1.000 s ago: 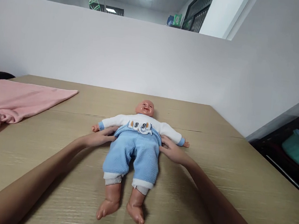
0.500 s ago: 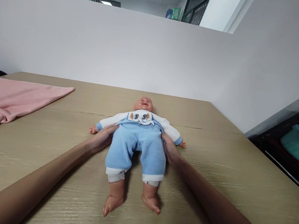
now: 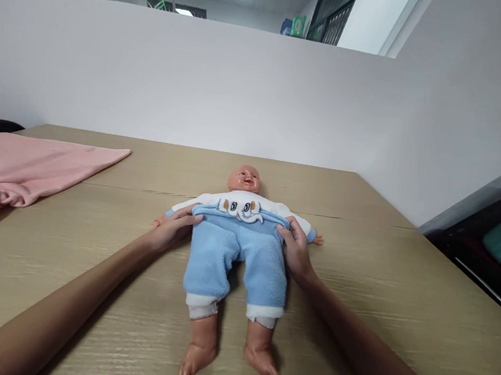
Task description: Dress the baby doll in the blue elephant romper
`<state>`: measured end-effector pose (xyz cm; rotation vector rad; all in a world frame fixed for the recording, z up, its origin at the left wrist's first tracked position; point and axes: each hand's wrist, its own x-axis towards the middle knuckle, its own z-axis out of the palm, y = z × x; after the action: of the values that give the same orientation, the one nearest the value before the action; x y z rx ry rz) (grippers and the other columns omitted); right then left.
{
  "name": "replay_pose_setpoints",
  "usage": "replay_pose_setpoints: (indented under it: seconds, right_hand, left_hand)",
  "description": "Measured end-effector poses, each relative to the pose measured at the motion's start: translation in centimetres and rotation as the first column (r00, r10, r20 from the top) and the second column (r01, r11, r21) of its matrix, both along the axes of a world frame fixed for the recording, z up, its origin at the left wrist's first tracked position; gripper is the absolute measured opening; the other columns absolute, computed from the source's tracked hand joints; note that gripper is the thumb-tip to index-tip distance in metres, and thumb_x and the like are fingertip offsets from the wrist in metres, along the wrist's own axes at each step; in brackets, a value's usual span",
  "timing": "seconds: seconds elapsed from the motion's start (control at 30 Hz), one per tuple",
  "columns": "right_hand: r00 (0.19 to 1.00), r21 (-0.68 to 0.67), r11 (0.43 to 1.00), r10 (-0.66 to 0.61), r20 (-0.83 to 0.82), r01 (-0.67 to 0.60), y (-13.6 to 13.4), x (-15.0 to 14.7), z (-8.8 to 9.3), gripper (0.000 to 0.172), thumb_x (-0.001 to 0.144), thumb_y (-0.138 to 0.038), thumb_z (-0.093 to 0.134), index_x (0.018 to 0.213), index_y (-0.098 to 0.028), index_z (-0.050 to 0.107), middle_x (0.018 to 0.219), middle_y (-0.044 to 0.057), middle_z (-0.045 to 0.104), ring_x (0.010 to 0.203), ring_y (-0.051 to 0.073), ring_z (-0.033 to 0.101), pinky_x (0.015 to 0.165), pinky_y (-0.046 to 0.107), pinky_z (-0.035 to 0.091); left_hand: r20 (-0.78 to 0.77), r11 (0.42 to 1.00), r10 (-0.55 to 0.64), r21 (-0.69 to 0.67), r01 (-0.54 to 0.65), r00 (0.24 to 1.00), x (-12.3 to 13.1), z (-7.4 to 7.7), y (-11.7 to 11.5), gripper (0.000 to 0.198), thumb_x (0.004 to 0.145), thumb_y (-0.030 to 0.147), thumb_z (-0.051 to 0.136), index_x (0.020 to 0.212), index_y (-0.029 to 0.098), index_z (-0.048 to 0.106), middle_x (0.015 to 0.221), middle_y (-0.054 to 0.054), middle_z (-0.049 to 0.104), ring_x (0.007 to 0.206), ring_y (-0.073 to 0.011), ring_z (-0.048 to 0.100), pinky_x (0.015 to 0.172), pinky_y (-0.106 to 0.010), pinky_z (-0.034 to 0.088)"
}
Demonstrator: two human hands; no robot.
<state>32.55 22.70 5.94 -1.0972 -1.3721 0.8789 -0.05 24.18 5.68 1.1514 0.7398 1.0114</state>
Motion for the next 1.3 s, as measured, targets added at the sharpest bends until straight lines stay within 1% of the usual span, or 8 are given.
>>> replay_pose_setpoints:
  seconds: [0.27, 0.47, 0.6, 0.77, 0.9, 1.0, 1.1, 1.3]
  right_hand:
    - [0.992, 0.084, 0.996, 0.028, 0.121, -0.038, 0.2, -1.1, 2.0, 0.022, 0.094, -0.046, 0.071, 0.096, -0.026, 0.063, 0.097, 0.001, 0.061, 0.096, 0.024, 0.056, 0.094, 0.035, 0.045]
    - [0.976, -0.041, 0.990, 0.138, 0.167, -0.133, 4.0, -0.4, 4.1, 0.040, 0.091, -0.065, 0.069, 0.104, -0.028, 0.060, 0.082, -0.003, 0.066, 0.069, 0.018, 0.053, 0.062, 0.029, 0.042]
    - [0.958, -0.126, 0.985, 0.147, 0.248, -0.118, 6.1, 0.3, 3.1, 0.051, 0.082, -0.072, 0.075, 0.101, -0.026, 0.064, 0.064, -0.006, 0.059, 0.056, 0.016, 0.044, 0.053, 0.029, 0.032]
    - [0.927, -0.069, 0.993, 0.111, 0.357, -0.092, 4.9, 1.0, 1.5, 0.047, 0.087, -0.069, 0.073, 0.080, -0.023, 0.069, 0.079, 0.003, 0.069, 0.078, 0.024, 0.059, 0.074, 0.036, 0.044]
    - [0.945, -0.047, 0.993, 0.116, 0.305, -0.107, 3.2, 1.5, 1.0, 0.047, 0.088, -0.070, 0.074, 0.079, -0.024, 0.067, 0.082, 0.001, 0.063, 0.085, 0.023, 0.057, 0.085, 0.035, 0.045]
    - [0.974, -0.094, 0.991, 0.112, 0.199, -0.094, 3.1, 1.2, 0.3, 0.055, 0.089, -0.080, 0.065, 0.085, -0.025, 0.064, 0.083, 0.000, 0.062, 0.084, 0.022, 0.057, 0.085, 0.034, 0.049]
    - [0.987, -0.147, 0.986, 0.094, 0.127, -0.076, 3.8, 0.7, -0.5, 0.060, 0.091, -0.083, 0.059, 0.100, -0.025, 0.070, 0.098, 0.003, 0.072, 0.098, 0.025, 0.065, 0.094, 0.037, 0.053]
    - [0.994, -0.166, 0.983, 0.092, 0.062, -0.081, 4.6, 0.6, -0.5, 0.056, 0.080, -0.077, 0.075, 0.098, -0.024, 0.076, 0.109, 0.006, 0.079, 0.112, 0.028, 0.070, 0.108, 0.041, 0.051]
  left_hand:
    - [-0.143, 0.982, 0.152, 0.133, -0.133, 0.978, 1.6, 2.1, -0.5, 0.041, 0.090, 0.063, 0.079, 0.105, 0.025, 0.072, 0.110, -0.005, 0.074, 0.110, -0.0280, 0.066, 0.097, -0.037, 0.051]
    - [-0.145, 0.950, 0.296, 0.153, -0.274, 0.944, 1.9, 1.7, 0.5, 0.043, 0.096, 0.070, 0.067, 0.103, 0.028, 0.057, 0.081, 0.004, 0.059, 0.074, -0.0182, 0.056, 0.070, -0.029, 0.043]
    - [-0.280, 0.925, 0.332, 0.286, -0.252, 0.901, 1.2, 0.5, 1.3, 0.043, 0.095, 0.066, 0.070, 0.096, 0.024, 0.064, 0.085, 0.003, 0.060, 0.079, -0.0186, 0.054, 0.073, -0.029, 0.041]
    - [-0.372, 0.921, 0.285, 0.363, -0.144, 0.883, 0.7, -0.3, 1.6, 0.038, 0.099, 0.059, 0.067, 0.096, 0.021, 0.069, 0.092, 0.000, 0.061, 0.091, -0.0223, 0.055, 0.085, -0.032, 0.042]
    - [-0.374, 0.911, 0.268, 0.398, -0.108, 0.888, 0.9, -0.5, 1.1, 0.035, 0.104, 0.057, 0.063, 0.106, 0.023, 0.066, 0.100, 0.000, 0.058, 0.098, -0.0220, 0.052, 0.090, -0.031, 0.042]
    - [-0.258, 0.941, 0.255, 0.286, -0.179, 0.932, 1.6, -0.7, 0.8, 0.037, 0.103, 0.060, 0.064, 0.108, 0.023, 0.063, 0.096, 0.002, 0.055, 0.090, -0.0189, 0.049, 0.084, -0.029, 0.041]
    - [-0.124, 0.959, 0.265, 0.141, -0.248, 0.956, 2.4, -0.9, 0.7, 0.040, 0.100, 0.062, 0.068, 0.110, 0.024, 0.063, 0.093, 0.003, 0.056, 0.086, -0.0176, 0.049, 0.079, -0.027, 0.041]
    - [-0.016, 0.968, 0.243, 0.068, -0.241, 0.970, 2.7, -0.7, 0.8, 0.037, 0.094, 0.055, 0.079, 0.109, 0.023, 0.070, 0.106, -0.001, 0.064, 0.100, -0.0195, 0.057, 0.093, -0.029, 0.046]
